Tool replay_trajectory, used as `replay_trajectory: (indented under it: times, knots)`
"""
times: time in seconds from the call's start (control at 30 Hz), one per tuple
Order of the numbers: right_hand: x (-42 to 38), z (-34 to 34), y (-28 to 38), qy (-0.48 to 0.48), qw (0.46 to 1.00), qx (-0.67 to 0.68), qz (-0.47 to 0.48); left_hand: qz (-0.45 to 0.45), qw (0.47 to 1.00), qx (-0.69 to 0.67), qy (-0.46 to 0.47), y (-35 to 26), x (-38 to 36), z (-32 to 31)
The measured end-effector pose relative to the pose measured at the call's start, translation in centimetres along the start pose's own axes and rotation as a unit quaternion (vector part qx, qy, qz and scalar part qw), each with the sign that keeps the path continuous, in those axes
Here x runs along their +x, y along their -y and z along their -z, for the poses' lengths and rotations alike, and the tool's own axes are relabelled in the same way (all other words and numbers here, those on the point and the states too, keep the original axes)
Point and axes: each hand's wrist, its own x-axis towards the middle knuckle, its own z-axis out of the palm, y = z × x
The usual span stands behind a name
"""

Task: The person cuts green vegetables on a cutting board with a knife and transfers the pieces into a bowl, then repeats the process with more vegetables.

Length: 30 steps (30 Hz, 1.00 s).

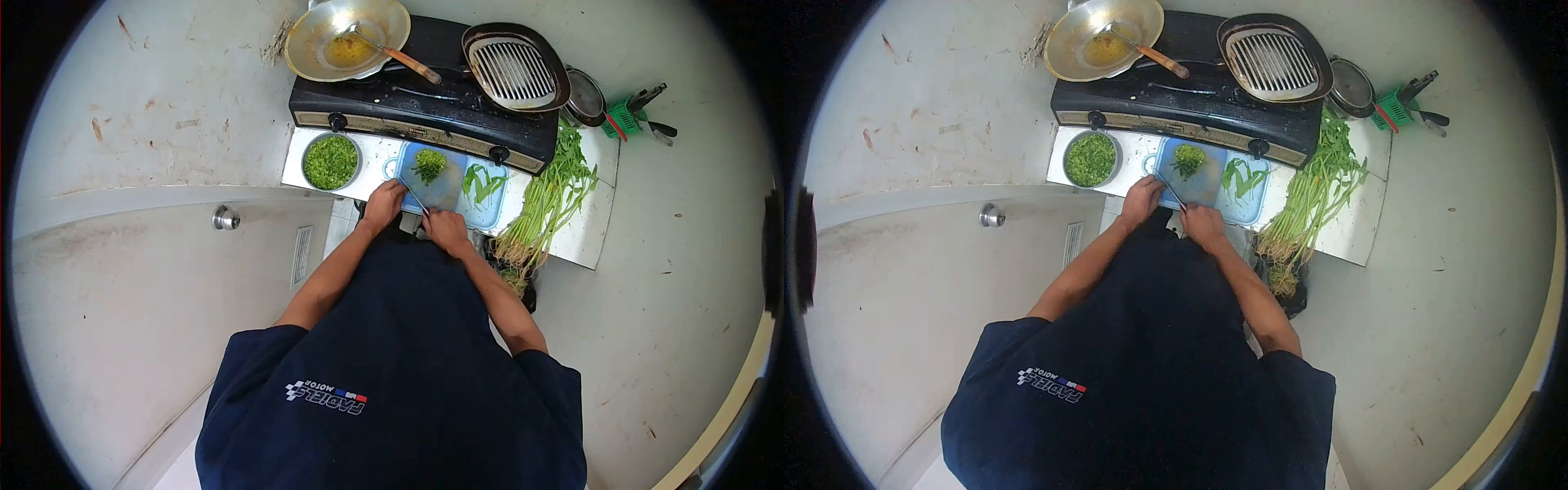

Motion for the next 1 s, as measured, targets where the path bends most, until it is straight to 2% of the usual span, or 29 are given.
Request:
replay_trajectory:
  times: [0.17, 0.3, 0.5, 0.7, 0.8, 1.0]
  knots:
    - [1.4, -1.1, 0.3, -0.026, 1.000, -0.006, 0.004, 0.016, 0.999, 0.029, 0.020, 0.6, -0.1, -0.4]
    - [1.1, -0.8, 0.1, -0.029, 0.999, -0.007, 0.019, 0.015, 1.000, 0.005, -0.008, 0.0, 0.0, -0.1]
    - [-0.2, -0.6, -0.5, -0.014, 0.999, -0.005, -0.034, 0.030, 0.999, -0.026, -0.009, 0.2, 0.0, -0.2]
    - [0.2, -0.1, -0.2, -0.020, 1.000, 0.020, -0.012, 0.034, 0.999, -0.011, 0.006, 0.9, -0.2, -0.4]
    - [-0.1, -0.2, -0.1, 0.031, 0.999, 0.014, -0.010, 0.029, 1.000, -0.003, 0.004, 0.8, -0.3, -0.6]
    - [0.8, -0.4, 0.3, 0.035, 0.999, 0.025, -0.023, 0.014, 1.000, 0.013, 0.008, 0.5, -0.3, -0.3]
